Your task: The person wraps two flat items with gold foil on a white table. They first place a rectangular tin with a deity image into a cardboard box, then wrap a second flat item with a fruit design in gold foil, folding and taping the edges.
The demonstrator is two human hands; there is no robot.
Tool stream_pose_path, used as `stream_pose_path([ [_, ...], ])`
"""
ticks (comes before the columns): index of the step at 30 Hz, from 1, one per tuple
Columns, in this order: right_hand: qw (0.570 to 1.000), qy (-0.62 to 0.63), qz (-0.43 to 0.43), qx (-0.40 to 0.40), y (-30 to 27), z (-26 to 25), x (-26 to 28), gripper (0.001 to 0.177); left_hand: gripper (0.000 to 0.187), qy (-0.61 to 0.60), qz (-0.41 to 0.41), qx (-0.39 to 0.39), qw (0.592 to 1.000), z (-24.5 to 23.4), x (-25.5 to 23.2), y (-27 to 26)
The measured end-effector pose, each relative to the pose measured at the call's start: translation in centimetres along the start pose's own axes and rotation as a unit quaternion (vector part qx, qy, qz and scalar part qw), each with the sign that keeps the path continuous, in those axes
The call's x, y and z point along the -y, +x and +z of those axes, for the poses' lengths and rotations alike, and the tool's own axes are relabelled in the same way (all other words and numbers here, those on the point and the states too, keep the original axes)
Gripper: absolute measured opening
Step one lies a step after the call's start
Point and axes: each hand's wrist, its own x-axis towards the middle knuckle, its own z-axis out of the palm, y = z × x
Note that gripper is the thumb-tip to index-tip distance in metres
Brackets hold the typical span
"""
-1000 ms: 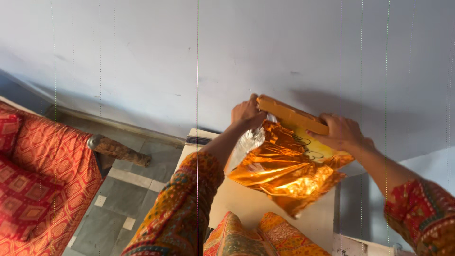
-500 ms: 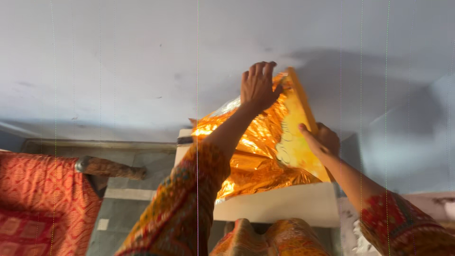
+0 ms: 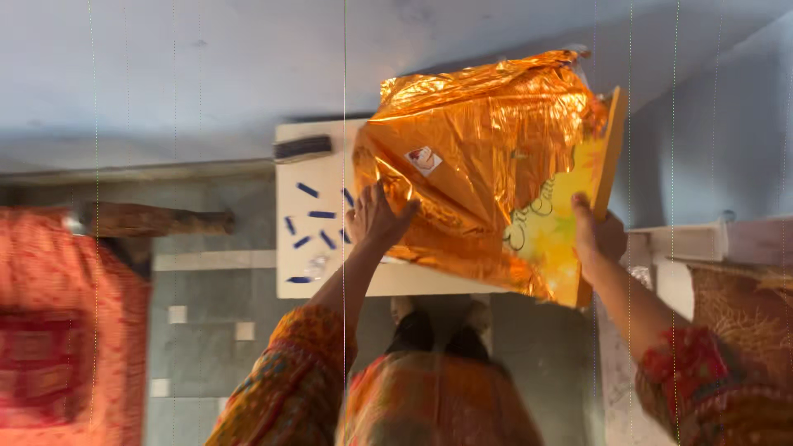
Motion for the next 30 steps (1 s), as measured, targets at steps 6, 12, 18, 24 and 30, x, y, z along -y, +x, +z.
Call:
stream_pose_path([
  [6,1.0,0.009,0.009,0.014,6.9,2.0,-3.9,0.063,0.1,-0.025,0.093,0.002,0.995,11.0,-3.5,-0.9],
  [12,0.991,0.046,0.027,0.123,11.0,3.3,-7.9,0.069,0.099,0.015,0.131,0.046,0.99,18.3,-6.7,-4.7],
  [18,0.946,0.063,0.068,0.31,12.5,3.5,-11.8,0.073,0.099,0.048,0.082,0.183,0.978,20.3,-8.9,-4.8],
  [24,0.969,-0.054,0.05,0.237,15.5,4.9,-13.8,0.107,0.1,0.004,0.088,0.204,0.975,18.4,-11.6,-4.1],
  [30,0.937,-0.258,-0.209,0.106,19.2,5.0,-6.5,0.108,0.081,-0.095,0.037,0.104,0.989,13.7,-12.4,1.5],
])
